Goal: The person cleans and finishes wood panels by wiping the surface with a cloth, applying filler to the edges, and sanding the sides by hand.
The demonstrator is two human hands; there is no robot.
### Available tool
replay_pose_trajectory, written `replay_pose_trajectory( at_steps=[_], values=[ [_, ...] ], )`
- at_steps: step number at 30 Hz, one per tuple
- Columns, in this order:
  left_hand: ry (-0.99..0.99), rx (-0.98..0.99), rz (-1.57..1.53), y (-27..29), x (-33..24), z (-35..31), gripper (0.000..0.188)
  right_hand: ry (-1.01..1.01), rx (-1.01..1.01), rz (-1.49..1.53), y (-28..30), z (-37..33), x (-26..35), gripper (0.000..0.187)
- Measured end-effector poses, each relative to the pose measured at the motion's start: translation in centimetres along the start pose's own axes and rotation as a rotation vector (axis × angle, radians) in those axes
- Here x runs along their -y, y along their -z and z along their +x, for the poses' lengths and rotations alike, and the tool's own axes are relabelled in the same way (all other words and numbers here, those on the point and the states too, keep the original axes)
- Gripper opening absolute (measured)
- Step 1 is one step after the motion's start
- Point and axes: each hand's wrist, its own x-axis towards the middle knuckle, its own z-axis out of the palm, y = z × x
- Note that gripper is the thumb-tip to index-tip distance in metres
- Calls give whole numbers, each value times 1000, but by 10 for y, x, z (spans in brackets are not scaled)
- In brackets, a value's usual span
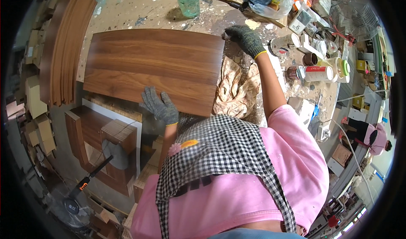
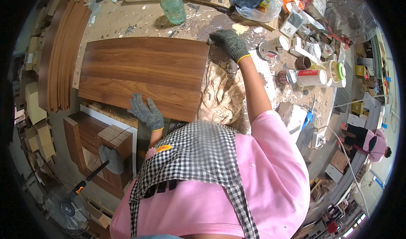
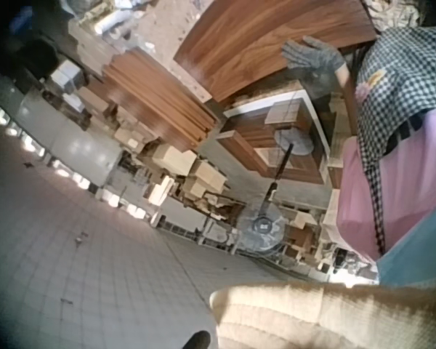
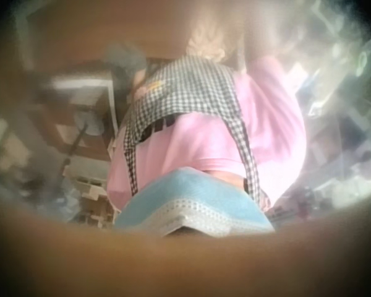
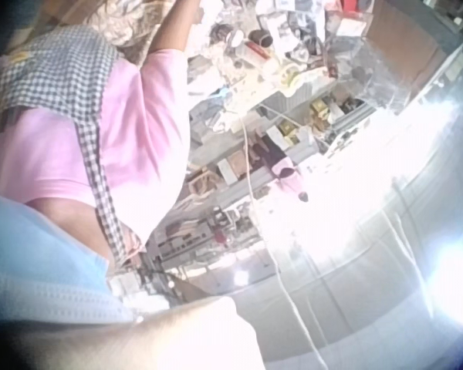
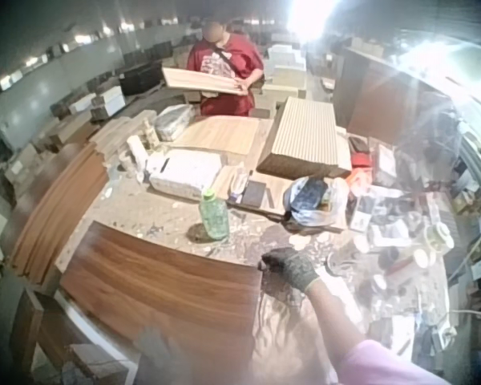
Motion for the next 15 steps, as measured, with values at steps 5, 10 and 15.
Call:
replay_pose_trajectory(
  at_steps=[5,10,15],
  values=[
    [13,-20,-13,-7,14,-8,47,-28,-350,-531,33,-73,25,31],
    [-15,-39,-17,-5,27,-4,51,-513,-517,-720,22,-190,19,28],
    [-9,-4,-32,11,28,4,53,-627,-415,-580,4,-224,19,23]
  ],
)
